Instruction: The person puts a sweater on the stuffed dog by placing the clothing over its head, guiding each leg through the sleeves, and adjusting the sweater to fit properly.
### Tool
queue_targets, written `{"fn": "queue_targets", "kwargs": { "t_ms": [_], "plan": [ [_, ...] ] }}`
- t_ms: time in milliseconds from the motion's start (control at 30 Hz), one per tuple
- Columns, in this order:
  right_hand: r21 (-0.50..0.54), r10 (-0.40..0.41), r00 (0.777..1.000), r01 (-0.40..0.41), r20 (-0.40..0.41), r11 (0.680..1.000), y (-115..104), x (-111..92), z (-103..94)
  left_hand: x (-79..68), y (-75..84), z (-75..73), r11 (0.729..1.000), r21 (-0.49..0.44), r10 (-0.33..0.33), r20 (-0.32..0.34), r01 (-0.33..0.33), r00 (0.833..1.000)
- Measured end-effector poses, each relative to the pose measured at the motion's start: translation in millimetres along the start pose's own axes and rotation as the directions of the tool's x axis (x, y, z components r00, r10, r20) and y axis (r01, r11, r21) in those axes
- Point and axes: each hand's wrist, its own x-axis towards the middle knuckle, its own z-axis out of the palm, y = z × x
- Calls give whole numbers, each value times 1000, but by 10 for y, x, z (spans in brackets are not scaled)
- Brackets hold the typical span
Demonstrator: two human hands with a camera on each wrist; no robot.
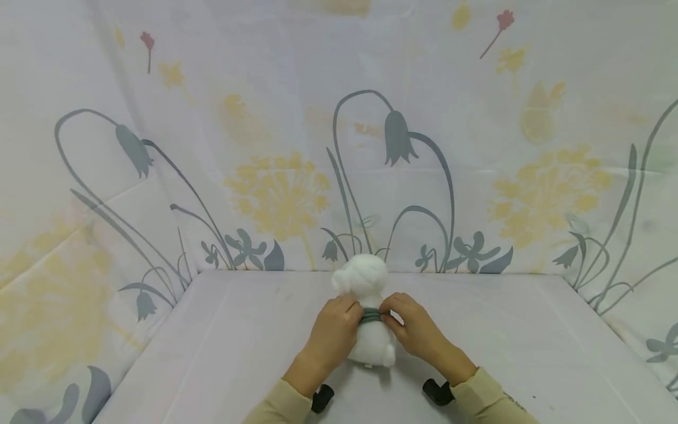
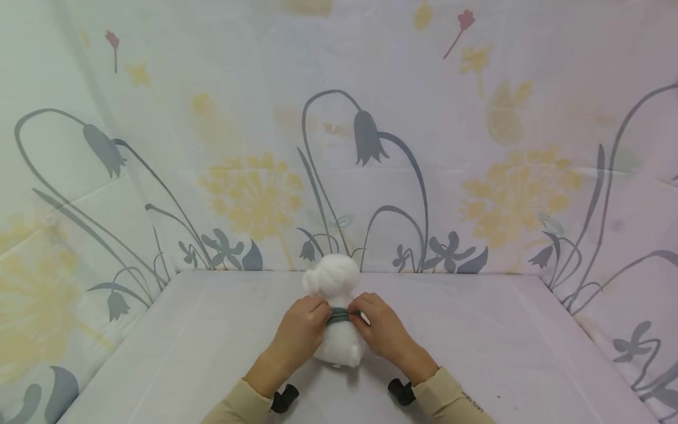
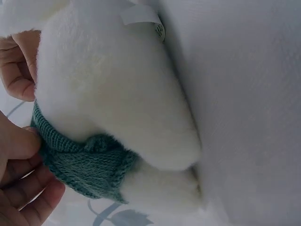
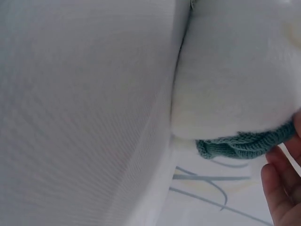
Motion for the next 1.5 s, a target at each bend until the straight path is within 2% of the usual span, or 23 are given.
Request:
{"fn": "queue_targets", "kwargs": {
  "t_ms": [100,200,267,400,467,600,800,967,1133,1200,1300,1400,1500],
  "plan": [
    [-28,-31,999,30,-10,999,7,-7,17,3,11,-18,995,-80,-65,27,67,998],
    [-42,-57,998,56,-6,998,7,-14,28,22,29,-59,973,-176,-143,66,153,988],
    [-43,-58,998,58,0,997,-1,-11,28,36,37,-84,960,-206,-172,94,188,981],
    [1,-10,999,10,46,1000,-23,0,-6,38,35,-98,950,-217,-197,147,226,969],
    [42,0,997,-3,81,999,-26,4,-32,29,26,-92,947,-222,-195,172,231,966],
    [104,-30,992,17,124,994,-20,9,-62,24,15,-101,942,-237,-182,229,236,956],
    [88,-57,994,49,95,995,-33,19,-55,34,16,-133,943,-245,-154,273,223,950],
    [98,-27,996,19,87,995,-86,30,-86,40,35,-146,941,-267,-127,291,208,948],
    [211,-4,989,-27,148,977,-141,46,-161,40,56,-143,897,-354,-122,375,263,919],
    [287,10,982,-65,187,956,-147,48,-188,37,52,-151,872,-394,-119,407,292,906],
    [380,24,971,-116,239,918,-138,56,-210,35,28,-164,838,-446,-107,432,315,896],
    [406,51,955,-172,291,898,-141,68,-223,38,-6,-170,794,-504,-79,471,341,879],
    [393,80,934,-223,348,892,-194,91,-258,46,-34,-169,753,-541,-50,520,373,853]
  ]
}}
